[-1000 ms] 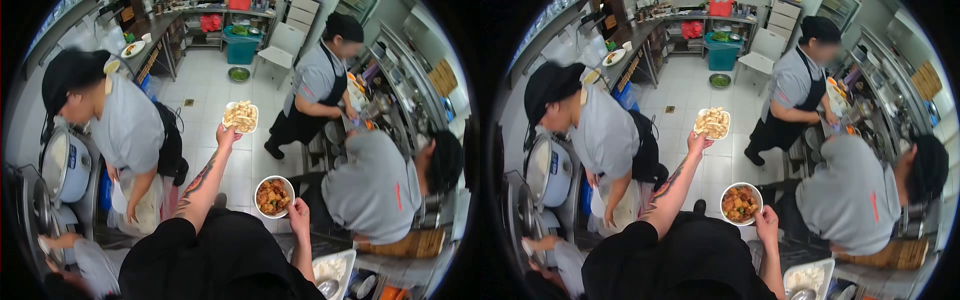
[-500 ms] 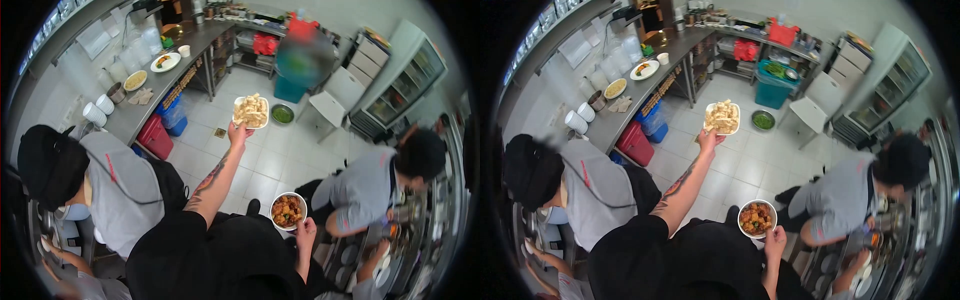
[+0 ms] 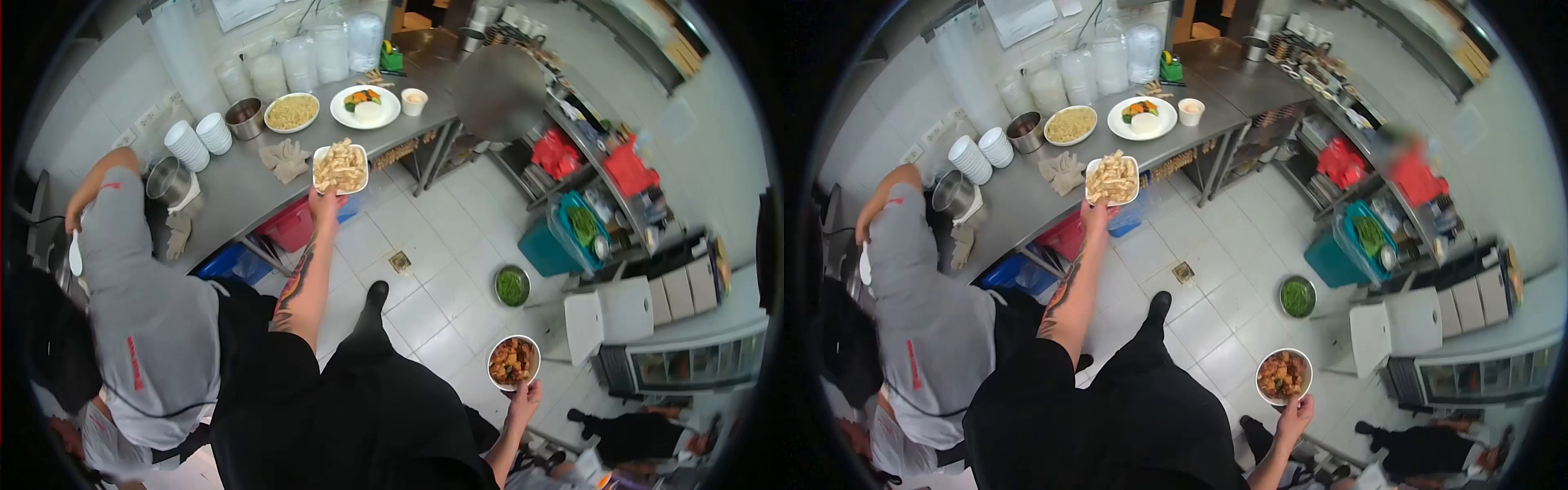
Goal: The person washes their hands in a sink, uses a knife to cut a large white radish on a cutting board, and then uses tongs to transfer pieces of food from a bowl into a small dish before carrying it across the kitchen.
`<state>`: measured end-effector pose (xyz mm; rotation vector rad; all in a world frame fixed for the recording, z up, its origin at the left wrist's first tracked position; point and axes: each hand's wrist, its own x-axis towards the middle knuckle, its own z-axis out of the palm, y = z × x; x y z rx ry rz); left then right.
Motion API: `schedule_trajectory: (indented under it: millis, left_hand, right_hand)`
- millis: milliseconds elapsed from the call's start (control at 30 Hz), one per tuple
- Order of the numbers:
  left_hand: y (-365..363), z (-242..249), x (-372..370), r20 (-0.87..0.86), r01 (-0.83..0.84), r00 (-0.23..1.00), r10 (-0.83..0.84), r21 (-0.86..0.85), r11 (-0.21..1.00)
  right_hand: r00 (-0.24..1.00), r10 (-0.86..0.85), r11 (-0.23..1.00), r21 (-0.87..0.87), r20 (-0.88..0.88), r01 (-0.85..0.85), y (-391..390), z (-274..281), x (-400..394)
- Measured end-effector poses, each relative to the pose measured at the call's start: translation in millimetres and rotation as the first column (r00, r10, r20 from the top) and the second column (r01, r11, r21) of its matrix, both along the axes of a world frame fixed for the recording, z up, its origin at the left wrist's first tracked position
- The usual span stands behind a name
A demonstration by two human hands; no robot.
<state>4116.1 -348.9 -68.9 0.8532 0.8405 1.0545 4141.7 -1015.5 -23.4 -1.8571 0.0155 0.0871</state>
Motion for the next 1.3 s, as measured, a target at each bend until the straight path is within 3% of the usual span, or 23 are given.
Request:
schedule_trajectory:
  millis: [100,133,167,233,300,333,367,400,433,567,600,633,700,767,933,1000,1067,1133,1200,1267,1300]
  left_hand:
    - [51.4,-15.1,3.4,-0.006,-0.110,0.994,0.110,-0.053,0.992]
    - [88.2,-47.1,23.5,-0.003,0.025,1.000,-0.025,-0.097,0.995]
    - [97.1,-52.9,26.2,-0.024,0.016,1.000,-0.019,-0.112,0.994]
    - [134.6,-60.5,19.2,-0.052,-0.019,0.999,0.011,-0.143,0.990]
    - [133.7,-55.2,19.1,-0.062,-0.065,0.997,0.052,-0.216,0.974]
    - [129.1,-45.5,17.7,-0.057,-0.114,0.993,0.103,-0.242,0.963]
    - [133.7,-57.6,31.8,-0.044,-0.047,0.998,0.037,-0.261,0.964]
    - [132.9,-55.0,31.5,-0.028,-0.086,0.996,0.082,-0.255,0.963]
    - [151.8,-59.2,7.9,-0.014,-0.138,0.990,0.139,-0.251,0.958]
    - [153.2,-41.1,-3.4,-0.091,-0.316,0.949,0.303,-0.234,0.919]
    - [162.7,-57.1,-8.9,-0.098,-0.289,0.957,0.273,-0.236,0.928]
    - [166.7,-55.2,-19.0,-0.124,-0.296,0.954,0.273,-0.230,0.927]
    - [172.4,-42.9,-36.6,-0.148,-0.335,0.940,0.307,-0.231,0.913]
    - [160.5,-34.8,-47.2,-0.103,-0.362,0.932,0.347,-0.251,0.898]
    - [44.0,-20.1,-52.5,-0.255,-0.532,0.834,0.488,-0.145,0.834]
    - [-36.4,-39.6,-59.7,-0.307,-0.525,0.833,0.460,-0.181,0.832]
    - [-129.4,-79.8,-74.0,-0.396,-0.539,0.817,0.419,-0.267,0.799]
    - [-239.5,-118.9,-88.2,-0.542,-0.617,0.736,0.406,-0.290,0.731]
    - [-339.9,-145.4,-109.2,-0.630,-0.747,0.614,0.475,-0.270,0.608]
    - [-438.7,-159.1,-118.0,-0.800,-0.805,0.511,0.315,-0.317,0.501]
    - [-479.4,-168.7,-121.1,-0.800,-0.852,0.471,0.372,-0.304,0.427]
  right_hand:
    - [1.000,0.001,0.998,0.069,-0.030,0.001,68.5,16.9,58.2]
    - [0.993,-0.117,0.992,0.040,-0.031,0.118,109.8,11.0,7.7]
    - [0.994,-0.094,0.995,0.036,-0.059,0.096,124.7,14.2,35.1]
    - [0.995,0.014,0.999,0.034,-0.101,-0.011,184.7,12.8,95.6]
    - [0.962,0.273,0.956,-0.113,-0.008,-0.272,222.8,13.4,157.0]
    - [0.941,0.332,0.942,-0.031,-0.064,-0.334,254.9,24.8,177.7]
    - [0.940,0.340,0.937,-0.074,-0.025,-0.341,277.8,31.5,160.2]
    - [0.900,0.436,0.895,-0.099,-0.002,-0.434,305.7,42.9,180.4]
    - [0.855,0.507,0.846,-0.126,-0.109,-0.518,340.4,17.4,193.6]
    - [0.580,0.813,0.583,0.068,-0.059,-0.810,466.0,13.9,273.2]
    - [0.528,0.844,0.535,0.059,-0.096,-0.843,491.8,13.4,267.0]
    - [0.458,0.885,0.465,0.128,-0.081,-0.876,520.6,-1.6,273.0]
    - [0.349,0.930,0.360,0.099,-0.115,-0.928,583.5,-22.8,272.4]
    - [0.332,0.932,0.360,0.256,-0.148,-0.897,631.1,-30.4,256.1]
    - [0.223,0.945,0.300,0.363,-0.239,-0.882,718.1,-69.0,231.6]
    - [0.252,0.913,0.376,0.421,-0.321,-0.826,736.6,-74.1,216.6]
    - [0.171,0.948,0.295,0.530,-0.270,-0.795,744.6,-93.9,214.0]
    - [0.125,0.949,0.285,0.614,-0.291,-0.736,739.2,-89.2,209.5]
    - [0.023,0.959,0.190,0.579,-0.283,-0.793,722.7,-71.4,200.7]
    - [-0.044,0.939,0.130,0.470,-0.341,-0.873,691.2,-46.0,183.3]
    - [-0.097,0.941,0.071,0.469,-0.325,-0.880,673.6,-52.6,180.7]
